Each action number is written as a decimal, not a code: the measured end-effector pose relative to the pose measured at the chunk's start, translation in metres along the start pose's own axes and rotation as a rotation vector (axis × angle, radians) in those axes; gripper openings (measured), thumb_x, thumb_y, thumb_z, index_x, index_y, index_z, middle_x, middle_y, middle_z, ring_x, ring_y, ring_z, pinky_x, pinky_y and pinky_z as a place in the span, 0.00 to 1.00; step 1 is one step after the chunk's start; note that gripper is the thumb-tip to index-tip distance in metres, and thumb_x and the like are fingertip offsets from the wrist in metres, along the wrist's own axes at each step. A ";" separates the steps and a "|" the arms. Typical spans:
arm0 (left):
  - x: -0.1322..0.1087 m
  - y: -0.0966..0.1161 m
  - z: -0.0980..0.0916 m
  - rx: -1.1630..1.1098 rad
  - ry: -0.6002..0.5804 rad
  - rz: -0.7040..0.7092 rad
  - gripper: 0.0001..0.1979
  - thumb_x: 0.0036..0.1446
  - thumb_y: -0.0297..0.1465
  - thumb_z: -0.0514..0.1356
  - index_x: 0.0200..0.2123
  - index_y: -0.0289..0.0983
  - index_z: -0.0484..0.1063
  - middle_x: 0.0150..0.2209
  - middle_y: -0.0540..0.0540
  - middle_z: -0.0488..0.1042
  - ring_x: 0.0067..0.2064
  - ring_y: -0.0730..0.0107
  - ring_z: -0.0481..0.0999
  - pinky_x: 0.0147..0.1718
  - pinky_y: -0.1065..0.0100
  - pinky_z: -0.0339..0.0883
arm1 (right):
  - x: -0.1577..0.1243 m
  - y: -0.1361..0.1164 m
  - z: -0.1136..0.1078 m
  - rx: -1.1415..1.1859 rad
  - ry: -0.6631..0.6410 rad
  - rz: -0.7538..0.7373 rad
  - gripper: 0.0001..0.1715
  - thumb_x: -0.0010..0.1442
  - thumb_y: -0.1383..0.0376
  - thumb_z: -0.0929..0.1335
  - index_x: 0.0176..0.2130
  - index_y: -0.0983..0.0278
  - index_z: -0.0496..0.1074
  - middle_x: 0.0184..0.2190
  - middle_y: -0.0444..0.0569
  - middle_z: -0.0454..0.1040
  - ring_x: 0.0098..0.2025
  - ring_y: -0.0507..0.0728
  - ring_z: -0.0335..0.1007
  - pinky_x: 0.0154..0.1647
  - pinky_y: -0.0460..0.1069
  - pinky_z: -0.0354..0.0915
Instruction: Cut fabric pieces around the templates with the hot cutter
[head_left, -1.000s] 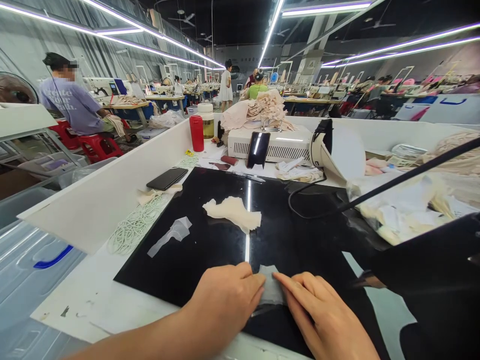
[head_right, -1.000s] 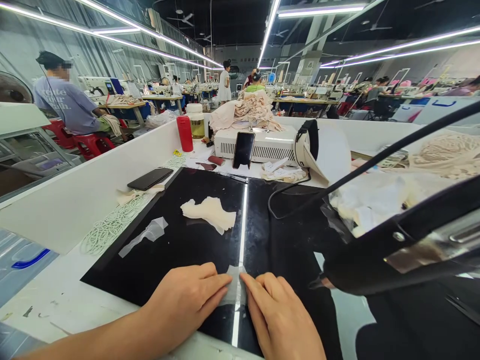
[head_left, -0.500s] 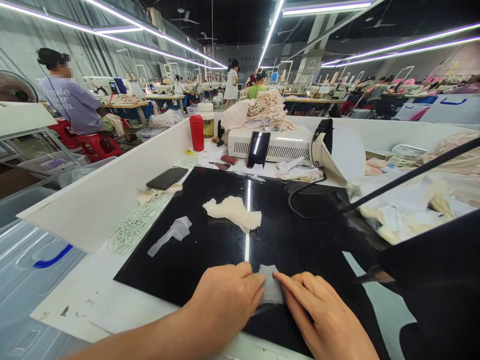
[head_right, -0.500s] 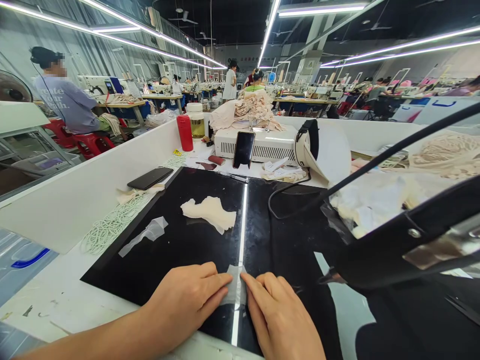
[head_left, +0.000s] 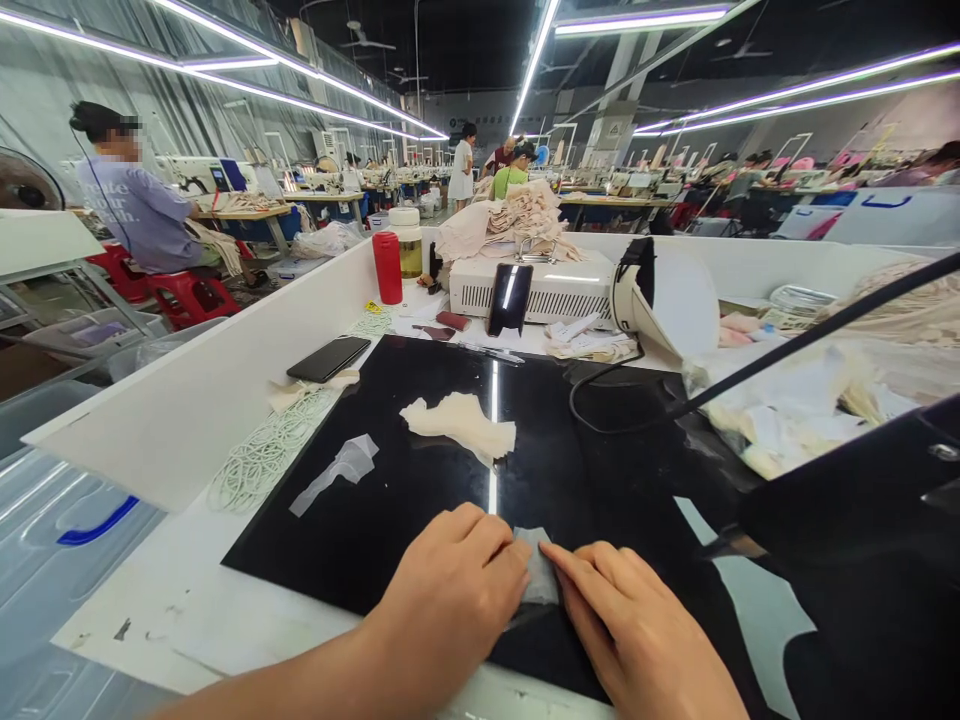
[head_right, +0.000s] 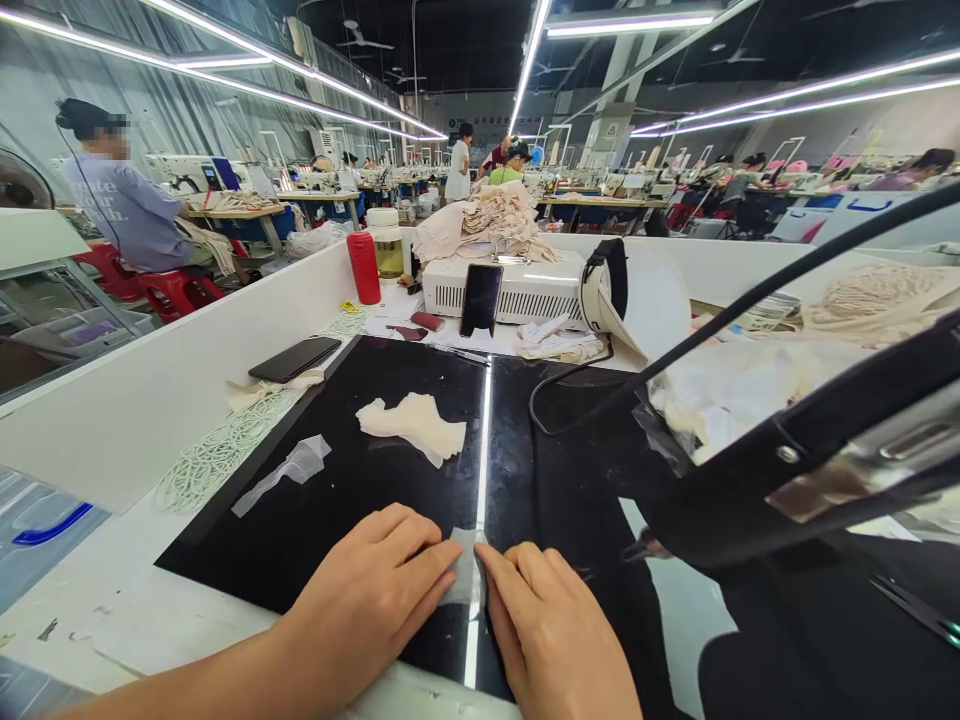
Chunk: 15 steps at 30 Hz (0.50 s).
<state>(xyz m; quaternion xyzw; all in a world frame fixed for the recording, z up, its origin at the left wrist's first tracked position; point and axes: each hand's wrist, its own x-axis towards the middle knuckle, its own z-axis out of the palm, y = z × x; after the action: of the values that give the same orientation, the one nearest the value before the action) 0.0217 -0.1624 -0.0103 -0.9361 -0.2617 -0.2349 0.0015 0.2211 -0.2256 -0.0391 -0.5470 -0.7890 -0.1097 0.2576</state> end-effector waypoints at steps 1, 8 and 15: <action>0.001 0.001 0.001 0.001 0.033 0.046 0.09 0.70 0.26 0.53 0.47 0.34 0.73 0.37 0.47 0.74 0.39 0.64 0.74 0.40 0.62 0.72 | 0.000 0.000 0.000 -0.006 0.006 -0.003 0.22 0.77 0.63 0.54 0.51 0.65 0.72 0.31 0.47 0.72 0.29 0.55 0.70 0.33 0.52 0.70; 0.005 0.007 0.014 0.034 0.085 0.199 0.10 0.72 0.26 0.52 0.45 0.29 0.73 0.42 0.47 0.77 0.49 0.68 0.77 0.57 0.65 0.68 | 0.000 0.000 0.001 -0.019 0.038 -0.026 0.22 0.77 0.63 0.53 0.50 0.66 0.72 0.30 0.47 0.71 0.29 0.55 0.69 0.32 0.52 0.68; 0.001 0.005 0.017 0.031 0.053 0.182 0.10 0.72 0.31 0.55 0.46 0.30 0.73 0.43 0.46 0.78 0.50 0.66 0.77 0.55 0.64 0.72 | 0.000 0.000 0.002 -0.025 0.030 -0.035 0.23 0.77 0.64 0.52 0.51 0.67 0.72 0.30 0.47 0.72 0.28 0.55 0.70 0.31 0.51 0.69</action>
<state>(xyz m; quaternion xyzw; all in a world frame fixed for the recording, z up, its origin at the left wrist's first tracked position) 0.0320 -0.1639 -0.0249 -0.9493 -0.1791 -0.2546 0.0443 0.2205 -0.2240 -0.0410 -0.5346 -0.7930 -0.1323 0.2604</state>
